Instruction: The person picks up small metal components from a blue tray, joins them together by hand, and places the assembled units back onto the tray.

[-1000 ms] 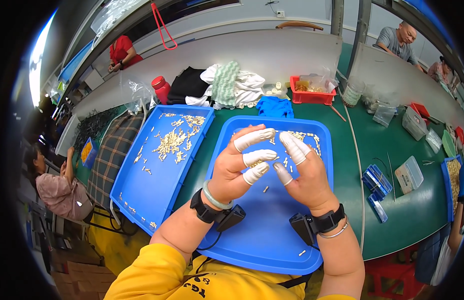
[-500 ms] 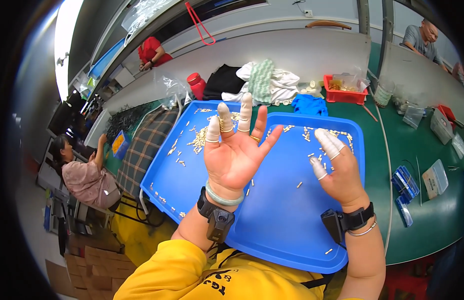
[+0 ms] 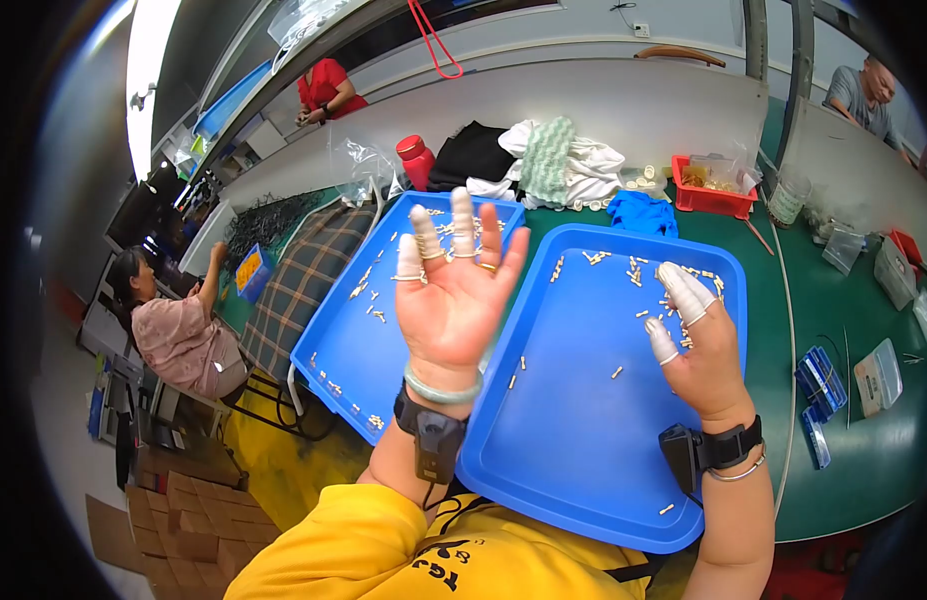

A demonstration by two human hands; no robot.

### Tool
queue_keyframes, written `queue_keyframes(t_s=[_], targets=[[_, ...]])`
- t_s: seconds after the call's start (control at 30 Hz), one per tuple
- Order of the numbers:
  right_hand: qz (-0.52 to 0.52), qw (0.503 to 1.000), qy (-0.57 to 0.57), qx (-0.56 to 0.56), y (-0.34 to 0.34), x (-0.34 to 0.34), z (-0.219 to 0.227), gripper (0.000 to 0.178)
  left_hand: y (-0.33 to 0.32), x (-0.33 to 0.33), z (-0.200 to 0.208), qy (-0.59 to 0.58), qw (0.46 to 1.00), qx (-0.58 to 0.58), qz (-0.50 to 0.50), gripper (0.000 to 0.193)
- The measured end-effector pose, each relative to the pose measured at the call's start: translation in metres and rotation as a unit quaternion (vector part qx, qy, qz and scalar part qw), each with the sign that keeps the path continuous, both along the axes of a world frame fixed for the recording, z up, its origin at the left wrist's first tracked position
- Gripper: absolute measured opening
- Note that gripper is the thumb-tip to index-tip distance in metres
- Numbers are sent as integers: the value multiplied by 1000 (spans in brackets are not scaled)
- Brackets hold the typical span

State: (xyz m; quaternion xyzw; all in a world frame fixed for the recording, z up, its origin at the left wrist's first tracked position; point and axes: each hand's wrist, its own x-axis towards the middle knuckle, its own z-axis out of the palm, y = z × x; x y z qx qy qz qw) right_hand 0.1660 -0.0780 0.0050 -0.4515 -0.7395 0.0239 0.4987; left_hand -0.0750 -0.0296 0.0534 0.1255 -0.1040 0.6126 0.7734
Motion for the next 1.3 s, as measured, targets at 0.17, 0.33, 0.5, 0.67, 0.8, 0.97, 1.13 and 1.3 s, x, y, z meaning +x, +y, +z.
queue_keyframes(t_s=[0.17,0.33,0.5,0.67,0.8,0.97,1.13,1.3], targets=[[-7,999,34,-12,-1,4,0,56,45,-38,3,-2,979,-146,143,39],[-14,988,149,-31,11,11,-13,50,48,6,-3,131,983,-124,16,42],[1,920,382,-90,15,19,-8,42,44,81,-19,480,874,28,-75,39],[9,896,432,-106,18,21,-10,40,54,122,-41,752,633,148,-108,30],[30,904,413,-109,15,17,-9,40,59,126,-56,845,370,384,37,30],[30,902,418,-107,16,19,-8,40,58,142,-59,787,265,547,104,40],[31,890,440,-119,15,18,-7,40,78,151,-79,677,227,685,141,36],[35,880,457,-127,16,19,-9,37,78,156,-59,668,122,730,76,28]])
